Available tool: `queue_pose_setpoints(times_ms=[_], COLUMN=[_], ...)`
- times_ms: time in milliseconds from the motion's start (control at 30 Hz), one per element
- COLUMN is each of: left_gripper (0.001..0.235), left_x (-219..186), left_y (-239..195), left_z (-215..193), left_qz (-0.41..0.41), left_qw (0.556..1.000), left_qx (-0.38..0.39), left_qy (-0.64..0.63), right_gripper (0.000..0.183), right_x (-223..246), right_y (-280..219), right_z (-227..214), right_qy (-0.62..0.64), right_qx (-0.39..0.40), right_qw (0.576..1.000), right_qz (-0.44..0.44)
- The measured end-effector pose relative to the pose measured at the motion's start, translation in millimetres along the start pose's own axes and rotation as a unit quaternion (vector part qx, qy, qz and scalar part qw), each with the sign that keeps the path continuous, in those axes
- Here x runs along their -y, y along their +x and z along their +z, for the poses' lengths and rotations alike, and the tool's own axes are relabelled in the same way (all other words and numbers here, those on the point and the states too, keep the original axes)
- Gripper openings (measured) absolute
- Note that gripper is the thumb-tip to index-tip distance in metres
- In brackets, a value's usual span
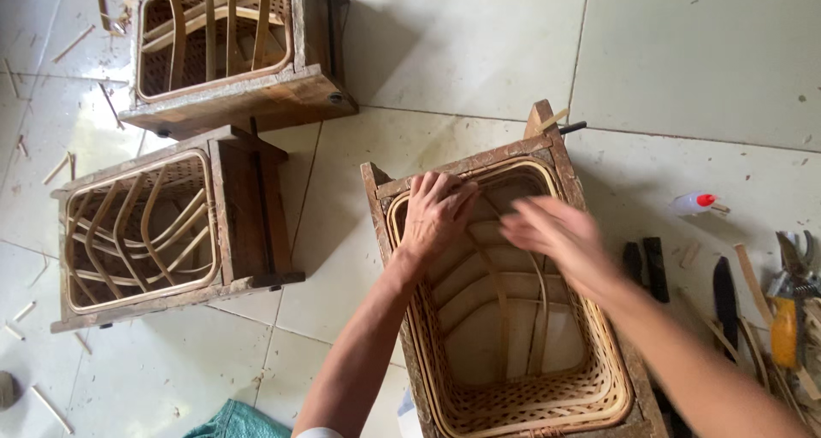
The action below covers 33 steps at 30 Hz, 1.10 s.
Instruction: The person weaves a rectangular basket using thin wooden strips, inserting them into a wooden mold and securing them with a hammer and glue. The person repeatedly hammers the strips into place and applies adhesive along the edges to reinforce the structure.
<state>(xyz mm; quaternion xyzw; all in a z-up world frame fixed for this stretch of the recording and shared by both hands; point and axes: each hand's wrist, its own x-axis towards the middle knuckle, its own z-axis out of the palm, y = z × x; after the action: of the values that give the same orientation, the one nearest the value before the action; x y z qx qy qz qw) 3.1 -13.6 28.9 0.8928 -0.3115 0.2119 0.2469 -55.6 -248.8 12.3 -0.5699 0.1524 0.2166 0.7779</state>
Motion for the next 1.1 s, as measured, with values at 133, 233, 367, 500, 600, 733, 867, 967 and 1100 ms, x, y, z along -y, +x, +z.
queue_pose_setpoints(times_ms=[133, 233, 367, 500, 600, 733, 867, 967, 1100], left_gripper=[0.029, 0.035, 0.035, 0.035, 0.034, 0.035, 0.036, 0.029, 0.021], left_x=[2, 5, 5, 5, 3, 0, -2, -2, -1], left_y=[-1, -5, -7, -4, -2, -4, -2, 0, 1], left_z=[1, 2, 5, 4, 1, -4, -13, -15, -15], left_qz=[-0.024, -0.044, -0.058, -0.051, -0.049, -0.051, -0.034, -0.037, -0.025], left_qw=[0.999, 0.998, 0.997, 0.998, 0.998, 0.997, 0.998, 0.997, 0.997], left_qx=[0.006, 0.018, 0.015, 0.023, 0.030, 0.033, 0.039, 0.046, 0.051], left_qy=[-0.026, -0.034, -0.040, -0.035, -0.036, -0.042, -0.047, -0.052, -0.057], right_gripper=[0.061, 0.039, 0.034, 0.031, 0.024, 0.019, 0.021, 0.021, 0.020], right_x=[-18, -36, -48, -48, -46, -38, -26, -27, -33], right_y=[75, 88, 83, 84, 79, 73, 76, 84, 91], right_z=[60, 73, 77, 80, 76, 67, 58, 50, 44], right_qy=[-0.005, 0.136, 0.139, 0.225, 0.257, 0.188, 0.135, 0.069, 0.030], right_qx=[-0.118, -0.152, -0.165, -0.116, -0.097, -0.113, -0.104, -0.115, -0.107], right_qw=[0.993, 0.979, 0.974, 0.959, 0.955, 0.973, 0.984, 0.989, 0.990], right_qz=[0.018, 0.005, -0.063, -0.127, -0.111, -0.077, -0.058, -0.064, -0.086])
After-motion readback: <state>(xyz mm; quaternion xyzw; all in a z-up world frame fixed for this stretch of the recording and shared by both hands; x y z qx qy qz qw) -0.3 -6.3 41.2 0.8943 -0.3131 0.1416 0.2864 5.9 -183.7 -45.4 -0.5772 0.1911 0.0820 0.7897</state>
